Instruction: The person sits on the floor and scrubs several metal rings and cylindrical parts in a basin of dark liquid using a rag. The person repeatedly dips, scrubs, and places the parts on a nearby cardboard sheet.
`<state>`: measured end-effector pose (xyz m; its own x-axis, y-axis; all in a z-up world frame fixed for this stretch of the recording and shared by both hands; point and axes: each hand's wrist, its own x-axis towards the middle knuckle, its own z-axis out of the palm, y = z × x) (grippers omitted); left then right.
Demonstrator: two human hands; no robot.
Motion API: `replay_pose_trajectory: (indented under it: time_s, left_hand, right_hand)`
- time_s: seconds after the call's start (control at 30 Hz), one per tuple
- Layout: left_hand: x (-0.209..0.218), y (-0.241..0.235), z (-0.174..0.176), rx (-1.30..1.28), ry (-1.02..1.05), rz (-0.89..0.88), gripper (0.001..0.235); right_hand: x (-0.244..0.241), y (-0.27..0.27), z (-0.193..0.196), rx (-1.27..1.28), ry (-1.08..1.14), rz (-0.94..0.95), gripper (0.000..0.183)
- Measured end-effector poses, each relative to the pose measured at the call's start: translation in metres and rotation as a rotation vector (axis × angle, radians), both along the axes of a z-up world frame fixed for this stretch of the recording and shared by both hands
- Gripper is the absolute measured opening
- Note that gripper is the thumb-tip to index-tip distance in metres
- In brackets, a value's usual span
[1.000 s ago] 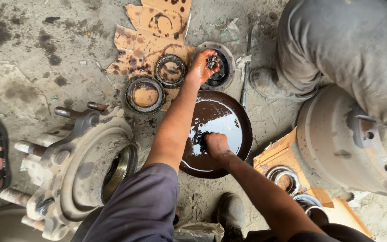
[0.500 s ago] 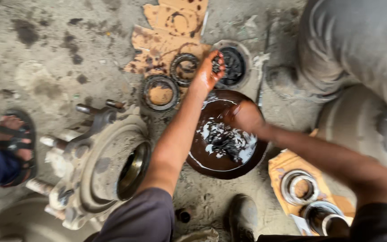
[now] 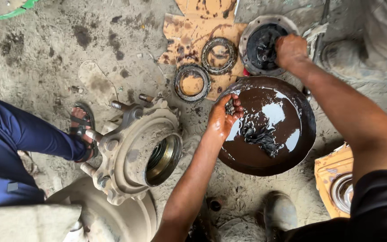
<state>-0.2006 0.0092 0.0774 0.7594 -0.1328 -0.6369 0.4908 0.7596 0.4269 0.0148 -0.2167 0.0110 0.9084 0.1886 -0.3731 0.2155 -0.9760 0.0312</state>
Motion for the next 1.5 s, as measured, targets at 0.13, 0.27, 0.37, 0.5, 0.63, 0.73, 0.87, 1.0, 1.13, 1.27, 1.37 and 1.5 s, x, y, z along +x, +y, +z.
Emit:
replay_pose_trajectory:
  time_s: [0.13, 0.27, 0.37, 0.5, 0.63, 0.73, 0.87, 1.0, 1.13, 1.27, 1.37, 1.5]
  left_hand:
    - [-0.02, -0.003, -0.013, 0.035, 0.07, 0.027, 0.018]
    - [-0.04, 0.003, -0.021, 0.03, 0.068, 0.028, 0.016]
    - [-0.054, 0.003, -0.023, 0.038, 0.033, 0.021, 0.015]
    - [-0.075, 0.003, -0.014, 0.008, 0.02, 0.064, 0.016]
    - [-0.095, -0.004, -0.006, 0.035, 0.102, 0.084, 0.016]
    - [-0.107, -0.003, -0.002, 0.032, 0.104, 0.102, 0.015]
    - [-0.12, 0.0, 0.003, 0.038, 0.071, 0.115, 0.016]
    - [-0.126, -0.001, 0.006, 0.038, 0.063, 0.125, 0.014]
    - [-0.13, -0.003, -0.001, 0.021, 0.07, 0.107, 0.014]
    - [-0.14, 0.001, -0.015, 0.021, 0.081, 0.118, 0.015]
    - [-0.14, -0.005, -0.028, 0.01, 0.094, 0.13, 0.017]
    - [-0.135, -0.009, -0.052, 0.027, 0.136, 0.102, 0.024]
  right_hand:
    - [-0.005, 0.006, 0.026, 0.254, 0.126, -0.107, 0.029]
    - [-0.013, 0.019, 0.011, 0.125, 0.1, 0.004, 0.038]
    - [-0.012, 0.011, -0.007, 0.143, 0.086, 0.005, 0.036]
    - [-0.013, 0.003, -0.016, 0.215, -0.018, 0.134, 0.037]
    - [-0.017, 0.0, -0.015, 0.231, -0.081, 0.23, 0.03]
    - [-0.014, 0.0, -0.014, 0.269, 0.077, 0.088, 0.037]
    - [-0.016, 0.002, -0.014, 0.454, 0.037, 0.161, 0.038]
    - [-0.017, 0.013, -0.007, 0.377, 0.144, 0.094, 0.052]
    - [-0.015, 0.022, -0.005, 0.256, 0.069, 0.127, 0.049]
    - [-0.016, 0.022, -0.02, 0.214, 0.001, 0.224, 0.038]
    - [-0.01, 0.015, -0.03, 0.3, 0.002, 0.123, 0.032]
    - [-0.006, 0.017, -0.026, 0.214, -0.086, 0.176, 0.009]
